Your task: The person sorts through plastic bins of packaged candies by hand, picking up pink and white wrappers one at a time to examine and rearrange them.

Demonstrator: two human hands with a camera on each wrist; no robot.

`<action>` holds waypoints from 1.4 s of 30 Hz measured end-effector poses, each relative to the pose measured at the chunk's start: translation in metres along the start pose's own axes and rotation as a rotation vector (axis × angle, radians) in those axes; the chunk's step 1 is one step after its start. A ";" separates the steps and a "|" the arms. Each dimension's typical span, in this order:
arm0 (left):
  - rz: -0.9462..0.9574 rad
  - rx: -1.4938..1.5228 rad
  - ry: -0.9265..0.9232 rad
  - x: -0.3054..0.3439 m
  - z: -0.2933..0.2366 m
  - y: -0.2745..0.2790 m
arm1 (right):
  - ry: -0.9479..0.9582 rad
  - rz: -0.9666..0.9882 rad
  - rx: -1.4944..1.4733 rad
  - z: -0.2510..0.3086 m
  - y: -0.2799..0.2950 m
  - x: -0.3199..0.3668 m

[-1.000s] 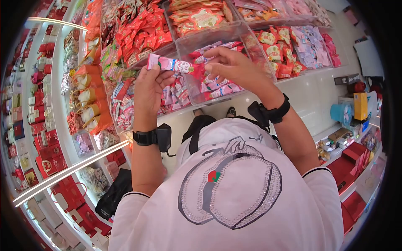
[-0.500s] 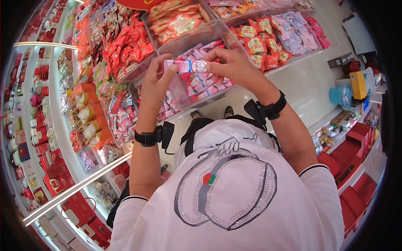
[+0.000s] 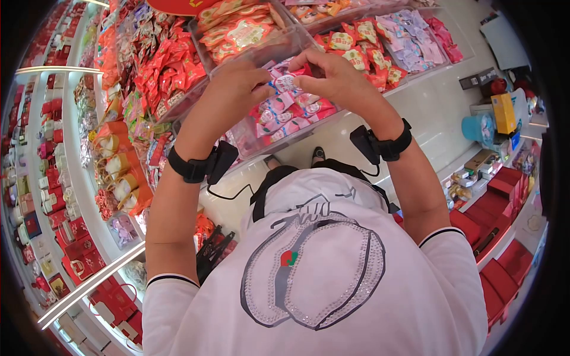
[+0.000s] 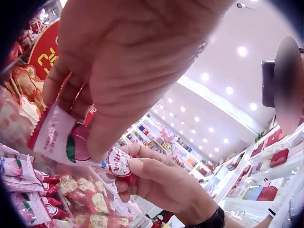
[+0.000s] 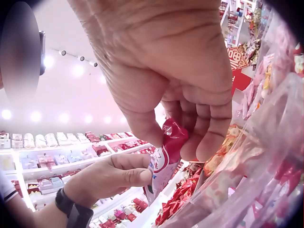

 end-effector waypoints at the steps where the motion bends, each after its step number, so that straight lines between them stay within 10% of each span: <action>1: 0.043 -0.033 -0.016 -0.005 0.000 -0.004 | -0.014 0.009 0.033 -0.003 0.000 0.001; 11: 0.380 -0.076 0.047 -0.043 0.025 -0.082 | 0.142 -0.398 -0.022 -0.017 0.047 0.016; 23: 0.491 -0.106 -0.121 -0.068 0.017 -0.132 | 0.095 -0.395 -0.027 -0.030 0.030 0.020; 42: 0.656 -0.158 0.103 -0.069 0.000 -0.148 | 0.068 -0.378 0.002 -0.038 0.022 0.016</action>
Point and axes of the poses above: each hand's wrist, its own x-axis away from the middle knuckle, its own y-axis out of the back of the hand, z = x × y, the point moved 4 cm from there along -x, towards the middle knuckle, and after that the axes turned 11 degrees about y, right-handed, at the moved point
